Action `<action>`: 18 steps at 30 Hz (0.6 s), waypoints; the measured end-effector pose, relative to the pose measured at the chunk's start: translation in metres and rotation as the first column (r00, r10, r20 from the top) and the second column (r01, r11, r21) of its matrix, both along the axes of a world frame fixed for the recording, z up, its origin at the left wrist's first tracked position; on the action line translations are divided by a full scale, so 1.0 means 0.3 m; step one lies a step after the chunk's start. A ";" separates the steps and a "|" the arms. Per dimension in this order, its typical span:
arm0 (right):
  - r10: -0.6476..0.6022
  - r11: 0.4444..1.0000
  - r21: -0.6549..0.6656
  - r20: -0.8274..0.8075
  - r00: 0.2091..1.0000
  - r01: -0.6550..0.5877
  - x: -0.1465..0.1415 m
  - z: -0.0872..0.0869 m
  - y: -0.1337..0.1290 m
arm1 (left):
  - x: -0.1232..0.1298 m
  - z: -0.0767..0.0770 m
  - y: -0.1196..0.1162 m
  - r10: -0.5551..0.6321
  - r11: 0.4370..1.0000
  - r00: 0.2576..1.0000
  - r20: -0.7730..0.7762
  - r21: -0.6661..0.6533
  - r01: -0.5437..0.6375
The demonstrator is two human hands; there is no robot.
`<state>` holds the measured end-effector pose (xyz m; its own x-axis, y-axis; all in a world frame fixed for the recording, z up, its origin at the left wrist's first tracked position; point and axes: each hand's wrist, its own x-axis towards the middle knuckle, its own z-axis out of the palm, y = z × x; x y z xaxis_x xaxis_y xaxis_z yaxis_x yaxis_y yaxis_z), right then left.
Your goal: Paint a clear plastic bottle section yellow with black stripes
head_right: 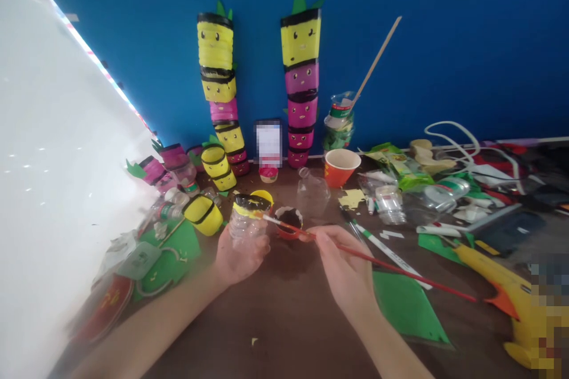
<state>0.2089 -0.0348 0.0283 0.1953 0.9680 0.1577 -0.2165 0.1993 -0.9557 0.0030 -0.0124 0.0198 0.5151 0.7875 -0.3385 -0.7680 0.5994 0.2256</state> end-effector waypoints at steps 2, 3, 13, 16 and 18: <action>-0.031 1.000 0.002 0.000 1.000 0.031 0.005 -0.007 0.002 | -0.001 0.002 0.001 -0.028 1.000 1.000 -0.014 -0.001 0.028; -0.035 0.999 0.008 -0.020 0.999 0.035 0.006 -0.007 0.003 | -0.001 0.002 0.001 -0.034 0.999 0.999 -0.017 0.001 0.034; -0.019 1.000 0.009 -0.003 1.000 0.019 0.001 0.008 0.002 | -0.003 -0.007 0.003 -0.059 0.998 0.998 0.009 0.015 0.059; 0.014 1.000 0.026 -0.044 0.999 -0.012 -0.003 0.017 0.000 | 0.000 -0.006 0.003 -0.027 0.999 1.000 0.013 0.042 0.026; 0.017 1.000 0.026 -0.024 1.000 -0.016 -0.006 0.016 -0.003 | 0.004 -0.003 0.002 0.003 0.998 1.000 0.024 0.056 -0.005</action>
